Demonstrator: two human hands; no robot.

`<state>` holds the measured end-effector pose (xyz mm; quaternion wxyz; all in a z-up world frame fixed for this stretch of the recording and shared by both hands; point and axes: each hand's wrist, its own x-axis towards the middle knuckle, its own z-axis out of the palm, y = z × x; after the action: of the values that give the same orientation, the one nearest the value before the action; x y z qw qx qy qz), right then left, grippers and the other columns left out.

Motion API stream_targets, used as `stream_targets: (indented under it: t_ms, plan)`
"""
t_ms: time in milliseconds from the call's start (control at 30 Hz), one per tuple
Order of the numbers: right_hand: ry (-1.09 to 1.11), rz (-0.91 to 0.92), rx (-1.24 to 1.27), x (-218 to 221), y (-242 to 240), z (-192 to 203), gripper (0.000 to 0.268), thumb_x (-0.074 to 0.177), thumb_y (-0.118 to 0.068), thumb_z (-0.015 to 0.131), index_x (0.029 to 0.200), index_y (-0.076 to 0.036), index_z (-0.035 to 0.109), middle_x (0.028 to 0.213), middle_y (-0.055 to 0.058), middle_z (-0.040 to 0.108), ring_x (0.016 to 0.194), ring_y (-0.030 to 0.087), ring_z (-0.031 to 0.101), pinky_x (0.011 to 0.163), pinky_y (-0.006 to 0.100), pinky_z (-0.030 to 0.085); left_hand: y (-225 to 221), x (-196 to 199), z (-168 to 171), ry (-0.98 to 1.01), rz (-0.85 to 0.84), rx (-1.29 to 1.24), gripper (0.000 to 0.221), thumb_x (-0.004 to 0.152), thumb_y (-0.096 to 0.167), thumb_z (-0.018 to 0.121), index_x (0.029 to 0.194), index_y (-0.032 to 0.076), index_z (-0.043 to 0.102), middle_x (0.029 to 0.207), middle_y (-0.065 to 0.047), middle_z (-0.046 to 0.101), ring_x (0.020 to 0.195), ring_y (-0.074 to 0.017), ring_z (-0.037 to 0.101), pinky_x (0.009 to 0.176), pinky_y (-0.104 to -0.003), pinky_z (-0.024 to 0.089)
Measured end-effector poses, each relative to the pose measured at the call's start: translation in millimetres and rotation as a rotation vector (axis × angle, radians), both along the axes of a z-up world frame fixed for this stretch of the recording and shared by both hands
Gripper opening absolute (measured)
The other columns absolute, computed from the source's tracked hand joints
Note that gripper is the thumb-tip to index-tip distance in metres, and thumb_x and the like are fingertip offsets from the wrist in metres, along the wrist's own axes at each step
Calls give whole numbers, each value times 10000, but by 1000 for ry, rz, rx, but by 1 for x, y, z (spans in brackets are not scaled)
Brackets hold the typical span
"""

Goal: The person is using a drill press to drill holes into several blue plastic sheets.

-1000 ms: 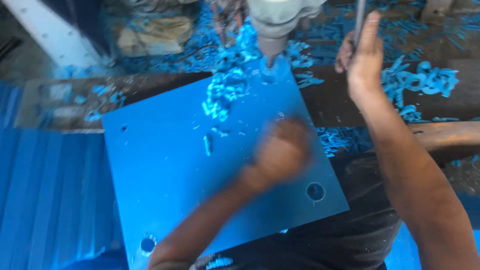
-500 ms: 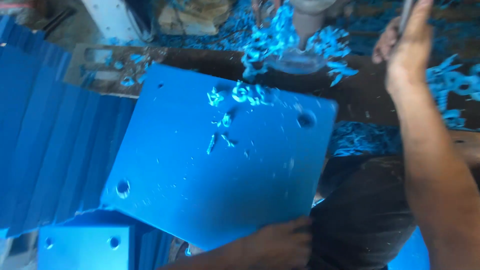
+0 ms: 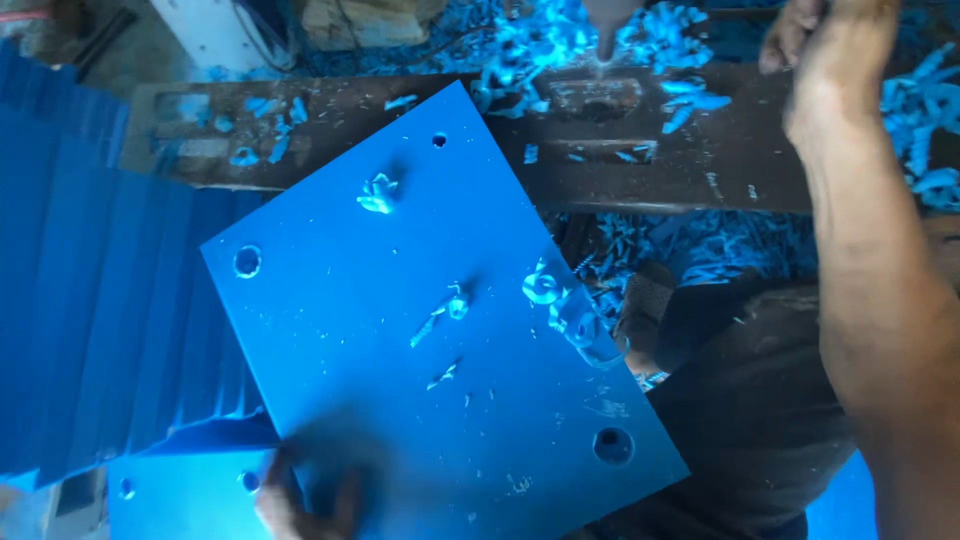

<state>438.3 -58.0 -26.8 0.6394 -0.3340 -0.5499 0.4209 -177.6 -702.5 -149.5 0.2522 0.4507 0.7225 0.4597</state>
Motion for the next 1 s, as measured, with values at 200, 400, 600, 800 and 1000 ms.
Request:
stream_targets:
  t_ms: [200,400,600,800,1000]
  plan:
    - [44,5,-60,-19,-11,36,410,1185,-420,422,910,-121,480,698,6,406,569,150,423,555,329,370,159,14,84,-168,162,-345,709,824,339,778,1423,28,561,1233,-179,724,1105,-294,684,952,-418,532]
    - [-10,-62,10,-17,0,15,427,1150,-394,509,855,-85,498,707,36,451,573,166,460,583,365,434,221,32,112,-74,-20,-386,778,796,447,773,1405,27,534,1189,-195,722,1041,-293,683,897,-430,543]
    - [-109,-98,-32,-22,-16,52,489,1152,-560,426,971,-114,514,755,19,483,591,142,499,565,339,491,285,82,142,-269,-28,-494,822,727,476,797,1359,22,533,1141,-246,728,990,-332,731,820,-500,612]
    - [-216,-34,-117,-22,-25,69,646,1091,-687,387,921,-73,492,812,22,505,691,136,552,595,325,511,300,95,138,-250,-10,-519,841,731,501,779,1375,26,520,1164,-249,705,1029,-335,714,818,-491,614]
    - [-365,-128,-123,-5,28,44,563,1142,-632,399,1129,-119,630,991,-8,686,891,91,700,690,354,587,298,96,142,-249,-5,-458,861,741,568,751,1374,21,550,1176,-233,698,1035,-334,690,820,-489,590]
